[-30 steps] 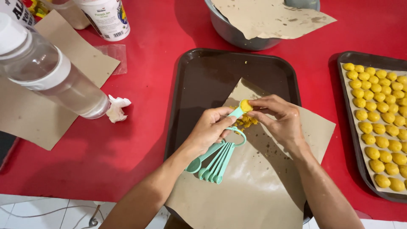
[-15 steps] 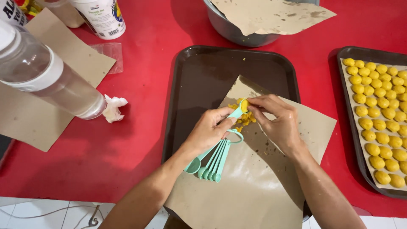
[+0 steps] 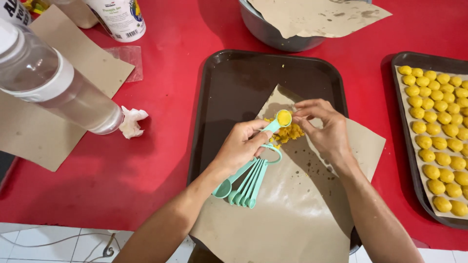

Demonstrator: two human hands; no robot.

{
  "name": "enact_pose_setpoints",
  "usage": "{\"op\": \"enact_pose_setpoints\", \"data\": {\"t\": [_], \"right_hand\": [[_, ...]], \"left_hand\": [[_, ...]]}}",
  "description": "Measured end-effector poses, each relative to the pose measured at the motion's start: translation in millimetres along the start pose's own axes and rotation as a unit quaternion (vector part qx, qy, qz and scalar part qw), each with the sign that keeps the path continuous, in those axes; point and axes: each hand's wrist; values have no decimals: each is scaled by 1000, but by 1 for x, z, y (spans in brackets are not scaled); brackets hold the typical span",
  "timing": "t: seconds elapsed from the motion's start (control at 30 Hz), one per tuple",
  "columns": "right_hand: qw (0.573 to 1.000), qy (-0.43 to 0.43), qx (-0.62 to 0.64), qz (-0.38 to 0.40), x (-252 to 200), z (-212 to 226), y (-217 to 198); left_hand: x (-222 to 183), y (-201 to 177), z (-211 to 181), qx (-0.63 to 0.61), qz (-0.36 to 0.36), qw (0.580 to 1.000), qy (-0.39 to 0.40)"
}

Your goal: Shaping yellow cookie dough into small balls using a measuring spoon and placing them on a tray

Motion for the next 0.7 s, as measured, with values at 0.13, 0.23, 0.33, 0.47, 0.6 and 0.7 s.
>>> {"op": "enact_pose_setpoints", "data": {"t": [0.13,0.23,0.33,0.47,0.6,0.7], "right_hand": [[991,97,91,3,5,32,-2],[938,218,264,56,0,39,-1],[890,265,352,117,-3,6,-2],[877,279,372,125,2,17,-8],[902,255,329,116,-5,11,1],[907,247,327,102,-2,24,2]], "left_hand": [[-1,3,2,0,14,1000,6],[-10,8,-24,51,36,998,24],[-11,8,-26,37,36,998,20],[-6,4,-9,-6,39,999,8],[-8,5,-13,-3,44,999,10],[-7,7,-12,8,40,999,21]]}}
Point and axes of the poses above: each hand's wrist, its own x-axis towards the middle knuckle, its own y-axis out of the palm, z = x × y, and after that the axes turned 8 degrees about -z, right-handed
